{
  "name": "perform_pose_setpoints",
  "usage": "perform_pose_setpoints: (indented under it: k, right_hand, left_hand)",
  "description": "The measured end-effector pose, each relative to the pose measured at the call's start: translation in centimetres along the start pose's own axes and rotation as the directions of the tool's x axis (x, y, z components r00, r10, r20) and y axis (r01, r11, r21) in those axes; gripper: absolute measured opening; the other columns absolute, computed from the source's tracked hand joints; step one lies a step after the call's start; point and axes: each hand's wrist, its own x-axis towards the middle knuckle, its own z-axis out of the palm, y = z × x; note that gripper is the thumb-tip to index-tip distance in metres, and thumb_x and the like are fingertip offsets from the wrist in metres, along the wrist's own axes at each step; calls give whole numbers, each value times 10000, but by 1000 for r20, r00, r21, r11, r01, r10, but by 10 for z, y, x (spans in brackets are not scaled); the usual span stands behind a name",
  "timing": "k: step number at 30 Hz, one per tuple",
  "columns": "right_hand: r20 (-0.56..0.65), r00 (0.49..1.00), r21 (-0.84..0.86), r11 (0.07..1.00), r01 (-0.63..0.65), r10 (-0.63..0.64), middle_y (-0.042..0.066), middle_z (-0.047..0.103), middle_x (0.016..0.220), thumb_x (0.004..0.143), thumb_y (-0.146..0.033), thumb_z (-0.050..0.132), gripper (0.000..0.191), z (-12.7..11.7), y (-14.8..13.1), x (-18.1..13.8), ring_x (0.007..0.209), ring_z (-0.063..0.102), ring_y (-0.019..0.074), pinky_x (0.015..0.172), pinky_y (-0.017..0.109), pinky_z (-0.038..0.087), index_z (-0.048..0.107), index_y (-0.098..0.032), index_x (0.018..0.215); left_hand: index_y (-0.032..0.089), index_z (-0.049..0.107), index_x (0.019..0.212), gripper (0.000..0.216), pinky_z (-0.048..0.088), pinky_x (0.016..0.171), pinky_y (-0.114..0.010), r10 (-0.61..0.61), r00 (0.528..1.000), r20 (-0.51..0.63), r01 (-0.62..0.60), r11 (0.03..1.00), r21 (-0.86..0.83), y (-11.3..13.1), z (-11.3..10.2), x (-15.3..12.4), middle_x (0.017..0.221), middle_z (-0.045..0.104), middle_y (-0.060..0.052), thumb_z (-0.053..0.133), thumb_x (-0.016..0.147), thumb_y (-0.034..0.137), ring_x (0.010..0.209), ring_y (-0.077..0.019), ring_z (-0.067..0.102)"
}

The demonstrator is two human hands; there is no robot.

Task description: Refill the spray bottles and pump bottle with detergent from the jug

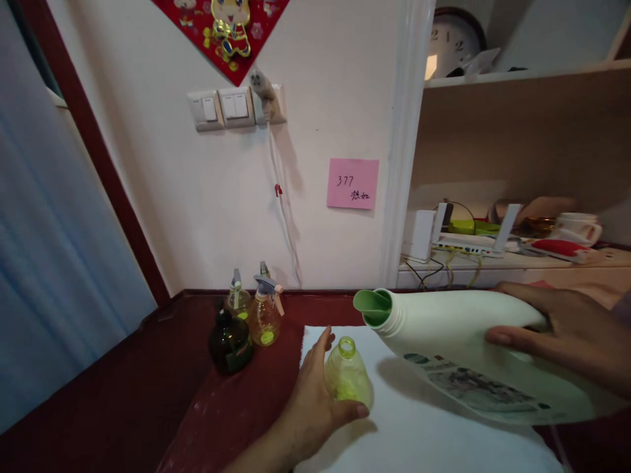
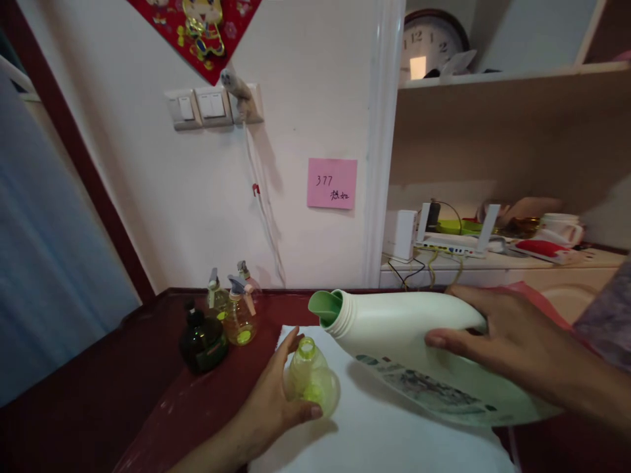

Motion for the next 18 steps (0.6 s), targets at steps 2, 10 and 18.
perform_pose_setpoints:
  k: [2,10,18]
  right_hand:
    - [23,999,-36,999,31,-30,12,747,755,710,-763,624,487,0,2,3,668,698,262,553,344,531,681,-287,794]
    - [65,989,-117,984,136,-129,-1,739,777,758,-778,582,484,-3,17,9,699,691,256,576,349,552,690,-310,817]
    - [168,961,-181,951,250,-221,-13,740,777,790,-733,607,430,-1,13,11,670,692,224,545,316,542,670,-314,863]
  left_hand:
    - [174,404,1514,1137,255,1212,-554,43,999,-12,-42,999,16,11,-1,2,1530,455,-201,944,536,386,1433,-394,390]
    - [191,741,1055,333,421,1008,-458,253,960,-118,-250,967,42,34,7,16,1098,675,-93,813,739,270,1111,-305,593]
    - [192,779,984,238,427,959,-437,258,956,-136,-259,966,10,31,9,19,1018,696,-80,798,747,201,1041,-287,612]
